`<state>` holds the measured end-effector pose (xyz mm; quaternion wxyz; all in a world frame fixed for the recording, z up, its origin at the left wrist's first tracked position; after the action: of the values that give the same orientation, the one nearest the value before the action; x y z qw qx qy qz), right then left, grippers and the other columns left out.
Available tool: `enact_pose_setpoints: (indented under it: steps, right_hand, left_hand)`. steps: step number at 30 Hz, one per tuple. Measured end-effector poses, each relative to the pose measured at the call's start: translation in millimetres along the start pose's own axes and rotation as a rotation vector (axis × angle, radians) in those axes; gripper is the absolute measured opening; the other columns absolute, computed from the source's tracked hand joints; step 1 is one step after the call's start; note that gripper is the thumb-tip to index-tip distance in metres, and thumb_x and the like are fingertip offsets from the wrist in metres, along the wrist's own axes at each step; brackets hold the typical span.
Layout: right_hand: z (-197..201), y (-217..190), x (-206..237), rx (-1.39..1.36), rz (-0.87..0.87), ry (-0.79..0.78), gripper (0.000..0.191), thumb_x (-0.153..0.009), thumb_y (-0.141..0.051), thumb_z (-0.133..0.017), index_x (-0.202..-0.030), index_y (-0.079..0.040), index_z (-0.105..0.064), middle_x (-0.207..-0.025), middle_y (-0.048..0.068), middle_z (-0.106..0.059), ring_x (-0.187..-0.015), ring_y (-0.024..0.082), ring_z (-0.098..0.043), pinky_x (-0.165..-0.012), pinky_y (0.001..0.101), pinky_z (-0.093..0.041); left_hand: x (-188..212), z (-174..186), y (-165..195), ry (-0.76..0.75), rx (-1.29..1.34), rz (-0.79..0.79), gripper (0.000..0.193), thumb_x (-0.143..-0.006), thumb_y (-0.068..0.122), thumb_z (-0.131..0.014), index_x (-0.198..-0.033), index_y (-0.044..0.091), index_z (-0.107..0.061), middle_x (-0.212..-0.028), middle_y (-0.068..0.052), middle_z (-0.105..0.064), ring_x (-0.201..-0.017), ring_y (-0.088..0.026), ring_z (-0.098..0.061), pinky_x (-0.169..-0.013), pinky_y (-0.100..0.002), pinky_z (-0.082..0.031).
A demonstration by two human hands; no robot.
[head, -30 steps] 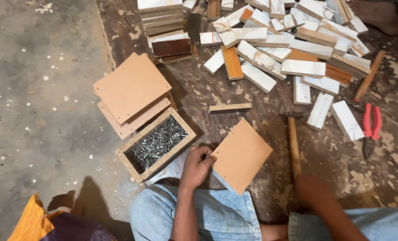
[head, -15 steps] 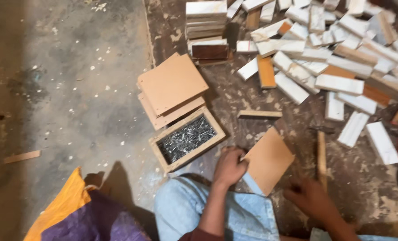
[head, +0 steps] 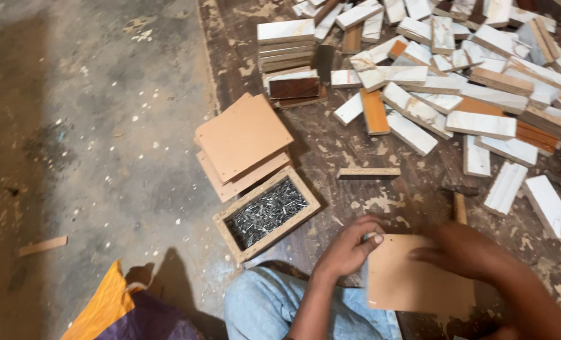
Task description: The person sits on the floor and hammers nails into small rectangular wooden boards. They take nails one at a time from a wooden box of nails, position each nail on a board, hammer it in, and set finished boards on a stack of completed boards nearby.
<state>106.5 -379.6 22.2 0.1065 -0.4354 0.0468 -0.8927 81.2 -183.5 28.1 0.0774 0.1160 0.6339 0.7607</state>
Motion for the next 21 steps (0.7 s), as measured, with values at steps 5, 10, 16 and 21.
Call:
enact_pose_setpoints:
  steps: [5, 10, 16, 21]
  right_hand:
    - [-26, 119, 19, -0.766, -0.222, 0.267, 0.04, -0.097, -0.038, -0.068, -0.125, -0.008, -0.074, -0.104, 0.016, -0.078, -0.091, 0.032, -0.075, -0.087, 0.0455, -0.061]
    - [-63, 169, 2, -1.755, -0.123, 0.575, 0.033, -0.105, -0.023, -0.058, -0.126, 0.002, -0.066, -0.115, 0.012, -0.071, -0.099, 0.023, -0.066, -0.09, 0.0378, -0.051]
    - [-64, 157, -4, -1.957, -0.113, 0.607, 0.034, -0.103, -0.024, -0.058, -0.128, -0.002, -0.063, -0.12, 0.01, -0.07, -0.105, 0.02, -0.067, -0.095, 0.0347, -0.052]
    - [-31, 91, -25, -1.831, 0.106, 0.491, 0.041, -0.097, -0.017, -0.063, -0.134, 0.001, -0.062, -0.123, 0.014, -0.068, -0.107, 0.024, -0.067, -0.091, 0.0379, -0.053]
  left_hand:
    - [-43, 69, -7, 0.53, -0.265, 0.246, 0.046, -0.1, 0.037, -0.056, -0.136, 0.009, -0.057, -0.121, -0.021, -0.071, -0.115, -0.042, -0.066, -0.096, -0.049, -0.051]
    - [-93, 83, -25, 0.595, -0.468, 0.498, 0.052, -0.098, 0.042, -0.061, -0.138, 0.01, -0.056, -0.116, -0.026, -0.07, -0.11, -0.046, -0.065, -0.095, -0.053, -0.049]
    - [-82, 74, -41, 0.617, -0.258, 0.409, 0.03, -0.091, 0.022, -0.071, -0.117, 0.007, -0.071, -0.11, -0.02, -0.077, -0.102, -0.036, -0.075, -0.09, -0.044, -0.058]
    - [-7, 30, -66, 0.47, -0.107, 0.385, 0.085, -0.083, -0.004, -0.072, -0.155, 0.012, -0.03, -0.12, -0.016, -0.073, -0.111, -0.028, -0.071, -0.099, -0.04, -0.053]
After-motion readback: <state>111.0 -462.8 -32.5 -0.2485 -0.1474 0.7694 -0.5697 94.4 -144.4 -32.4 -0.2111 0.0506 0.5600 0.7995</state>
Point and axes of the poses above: each hand's wrist, its own x-axis away from the middle knuckle, its own z-axis out of the back of the hand, y = z × x, the point moved 10 cm from there along -x, towards the middle knuckle
